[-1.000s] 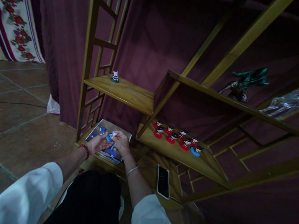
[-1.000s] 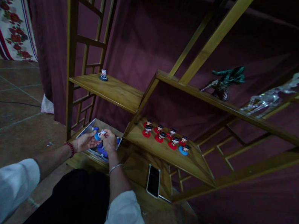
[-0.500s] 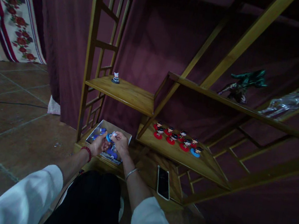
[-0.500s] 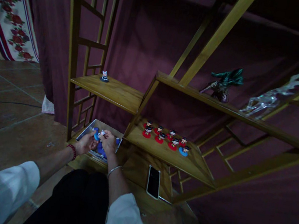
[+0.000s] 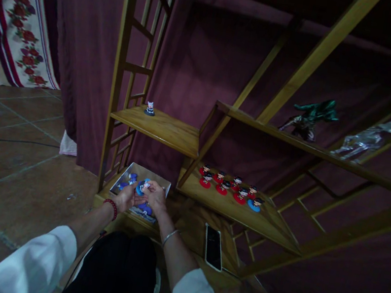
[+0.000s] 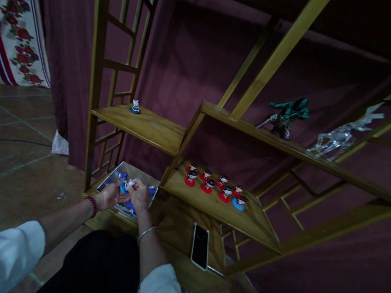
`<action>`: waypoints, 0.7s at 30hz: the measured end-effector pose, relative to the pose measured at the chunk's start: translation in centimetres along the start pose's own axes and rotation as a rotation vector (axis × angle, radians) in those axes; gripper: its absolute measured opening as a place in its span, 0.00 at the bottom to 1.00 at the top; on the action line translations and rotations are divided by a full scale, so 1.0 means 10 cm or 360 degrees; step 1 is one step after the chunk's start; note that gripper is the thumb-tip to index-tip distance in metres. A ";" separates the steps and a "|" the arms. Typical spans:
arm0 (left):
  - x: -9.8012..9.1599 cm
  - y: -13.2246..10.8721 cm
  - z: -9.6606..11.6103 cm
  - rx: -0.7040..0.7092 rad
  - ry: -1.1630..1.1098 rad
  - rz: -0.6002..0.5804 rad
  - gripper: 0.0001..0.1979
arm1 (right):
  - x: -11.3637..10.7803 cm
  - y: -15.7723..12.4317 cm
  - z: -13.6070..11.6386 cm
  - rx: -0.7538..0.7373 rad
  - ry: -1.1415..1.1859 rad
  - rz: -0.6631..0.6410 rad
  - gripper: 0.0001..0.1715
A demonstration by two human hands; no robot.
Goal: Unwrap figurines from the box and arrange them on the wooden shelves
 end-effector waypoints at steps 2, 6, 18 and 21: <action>-0.01 0.02 0.00 0.0012 -0.0045 0.0024 0.15 | -0.02 -0.01 0.00 -0.0021 -0.0064 0.0018 0.11; -0.01 0.03 -0.04 0.0001 -0.0099 0.0041 0.12 | -0.04 -0.04 0.00 -0.0045 -0.0145 0.0034 0.11; 0.07 0.07 -0.04 0.0162 -0.0311 0.0095 0.13 | -0.04 -0.05 0.12 -0.0004 -0.0329 0.0011 0.11; 0.08 0.04 -0.05 0.0137 -0.0331 0.0106 0.14 | -0.05 -0.06 0.13 0.0004 -0.0327 0.0013 0.11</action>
Point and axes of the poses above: each hand's wrist, its own y-axis towards the middle knuckle, its own x-axis out of the palm, z = x × y, the point moved 10 cm from there along y, towards the middle knuckle, and after that the axes turned 3 degrees about y, right-handed, at the moved point
